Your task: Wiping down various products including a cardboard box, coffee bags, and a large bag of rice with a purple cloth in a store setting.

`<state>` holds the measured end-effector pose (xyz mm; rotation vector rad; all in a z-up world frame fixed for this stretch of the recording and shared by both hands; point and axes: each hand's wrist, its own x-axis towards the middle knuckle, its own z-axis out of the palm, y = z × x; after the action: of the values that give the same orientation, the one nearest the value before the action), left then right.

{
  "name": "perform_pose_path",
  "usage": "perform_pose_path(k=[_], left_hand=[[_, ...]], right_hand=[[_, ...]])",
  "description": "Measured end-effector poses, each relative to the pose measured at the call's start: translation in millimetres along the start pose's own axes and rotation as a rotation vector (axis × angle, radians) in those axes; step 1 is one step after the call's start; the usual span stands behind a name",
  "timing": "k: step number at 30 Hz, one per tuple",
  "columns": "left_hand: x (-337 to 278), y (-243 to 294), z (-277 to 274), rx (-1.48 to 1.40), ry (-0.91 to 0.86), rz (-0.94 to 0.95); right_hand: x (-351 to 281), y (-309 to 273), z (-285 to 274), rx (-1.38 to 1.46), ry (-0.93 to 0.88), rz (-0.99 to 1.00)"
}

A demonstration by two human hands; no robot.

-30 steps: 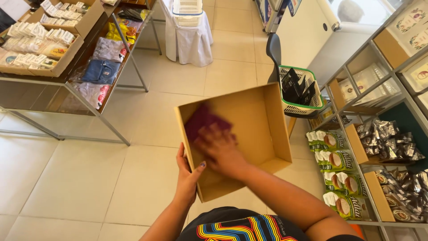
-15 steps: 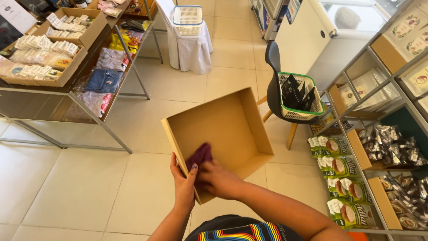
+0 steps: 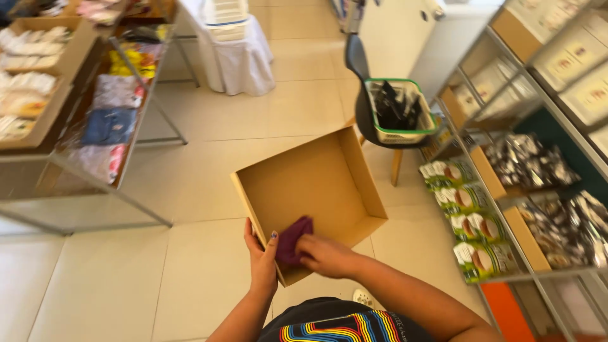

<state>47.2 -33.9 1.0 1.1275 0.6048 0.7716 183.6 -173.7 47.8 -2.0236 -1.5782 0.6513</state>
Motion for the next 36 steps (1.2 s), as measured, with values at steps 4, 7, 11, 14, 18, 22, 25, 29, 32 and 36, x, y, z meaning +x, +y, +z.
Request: perform_pose_path(k=[4, 7, 11, 14, 18, 22, 25, 29, 32, 36], left_hand=[[5.9, -21.4, 41.0, -0.064, -0.194, -0.200], [-1.3, -57.1, 77.0, -0.045, -0.346, -0.263], [-36.8, -93.6, 137.8, 0.052, -0.518, -0.295], [-75.3, -122.3, 171.4, 0.114, -0.649, -0.319], [-122.8, -159.2, 214.3, 0.220, -0.802, -0.423], [-169.7, -191.3, 248.0, 0.231, -0.995, -0.324], [-193.3, -215.6, 272.2, 0.222, -1.045, -0.399], [-207.0, -263.8, 290.6, 0.487, -1.130, -0.222], [-206.2, -265.0, 324.3, 0.746, -1.209, 0.142], [-200.4, -267.1, 372.7, 1.042, -1.481, 0.275]], right_hand=[[-41.5, -6.0, -9.6, 0.155, 0.006, 0.129], [-79.4, -9.4, -13.2, 0.247, 0.067, 0.311], [-139.7, 12.1, 6.0, -0.010, 0.254, 0.440], [-195.8, 28.5, 27.7, -0.098, 0.295, 0.615], [-247.6, 14.5, 5.4, 0.115, 0.289, 0.833], [-292.4, 39.9, 26.9, 0.217, 0.565, 0.878], [-331.8, 76.6, 62.3, 0.195, 0.540, 1.083], [-408.7, 124.9, 94.7, 0.092, 0.526, 1.219], [-469.6, 155.3, 106.7, -0.010, 0.385, 1.305], [-525.1, 179.3, 111.4, -0.006, 0.282, 1.350]])
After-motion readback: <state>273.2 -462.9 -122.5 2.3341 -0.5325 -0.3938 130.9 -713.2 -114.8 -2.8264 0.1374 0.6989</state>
